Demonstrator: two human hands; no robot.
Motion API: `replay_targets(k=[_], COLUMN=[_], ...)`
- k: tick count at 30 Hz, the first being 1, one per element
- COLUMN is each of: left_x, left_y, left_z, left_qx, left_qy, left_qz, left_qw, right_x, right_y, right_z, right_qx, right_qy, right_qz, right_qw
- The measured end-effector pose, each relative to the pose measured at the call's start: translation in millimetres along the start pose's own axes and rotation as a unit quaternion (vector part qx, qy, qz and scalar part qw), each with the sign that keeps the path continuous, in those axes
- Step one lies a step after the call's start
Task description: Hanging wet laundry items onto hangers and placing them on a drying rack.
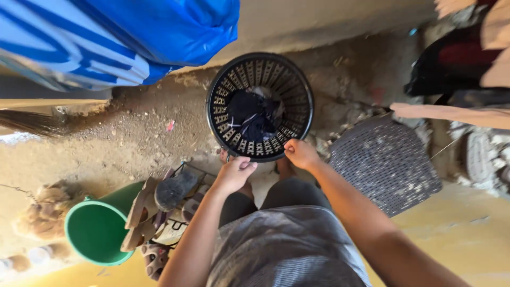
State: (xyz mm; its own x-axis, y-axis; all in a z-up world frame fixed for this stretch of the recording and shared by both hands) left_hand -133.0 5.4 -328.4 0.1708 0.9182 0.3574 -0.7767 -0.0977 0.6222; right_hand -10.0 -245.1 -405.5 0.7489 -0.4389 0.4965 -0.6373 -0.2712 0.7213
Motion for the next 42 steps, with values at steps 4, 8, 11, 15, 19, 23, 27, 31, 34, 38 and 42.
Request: replay_targets(k=[4,8,11,15,19,23,27,31,34,38,42], left_x=[8.0,15.7,20.9,10.8,-0.1,-5.0,-35.4,-84.0,-129.0,-180.1,-205.7], left_y=[-11.3,-42.9,-72.9,-123.5,-165.1,-186.3,-216.5,-246.6,-275.2,-314.9,-342.0], left_z=[-3.8,-8.9,-3.6,-34.5,-51.1,-22.7,-57.0,-87.6,-112.7,-134.4,-119.9], left_qx=[0.035,0.032,0.056,0.069,0.040,0.098,0.057,-0.022,-0.101,-0.160,-0.145], left_qy=[-0.043,-0.077,-0.150,-0.183,-0.225,-0.247,-0.295,-0.397,-0.465,-0.457,-0.511], left_qz=[-0.049,-0.091,-0.139,-0.203,-0.199,-0.209,-0.272,-0.261,-0.303,-0.309,-0.375], left_qw=[0.997,0.992,0.977,0.959,0.953,0.941,0.914,0.880,0.826,0.819,0.760], right_x=[-40.7,-57.2,-62.0,-57.1,-59.2,-54.2,-62.6,-56.9,-50.7,-52.6,-57.6], right_y=[-48.5,-64.3,-59.8,-58.7,-77.3,-106.9,-129.8,-125.5,-122.6,-125.1,-126.0], right_z=[20.8,20.0,19.9,16.9,39.0,47.1,56.6,49.8,45.4,47.9,52.9], right_qx=[-0.034,-0.080,-0.093,-0.066,0.007,0.181,0.221,0.206,0.211,0.214,0.217], right_qy=[0.024,0.014,-0.013,0.094,0.221,0.264,0.288,0.259,0.215,0.208,0.198], right_qz=[-0.054,-0.045,-0.021,0.082,0.150,0.228,0.206,0.186,0.219,0.225,0.241], right_qw=[0.998,0.996,0.995,0.990,0.964,0.919,0.909,0.925,0.928,0.928,0.925])
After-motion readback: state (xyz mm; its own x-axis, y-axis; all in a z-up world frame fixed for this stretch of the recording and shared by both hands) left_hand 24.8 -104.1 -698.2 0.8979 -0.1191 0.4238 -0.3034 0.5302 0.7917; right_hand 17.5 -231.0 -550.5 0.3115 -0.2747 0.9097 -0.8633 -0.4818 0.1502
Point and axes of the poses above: each hand's wrist, its own y-axis away from the middle knuckle, its own x-axis out of the back of the hand, z = x × y, the point moved 1 cm from there along -y, towards the middle knuckle, and after that the axes turned 10 degrees about -x, right-handed, at the moved point
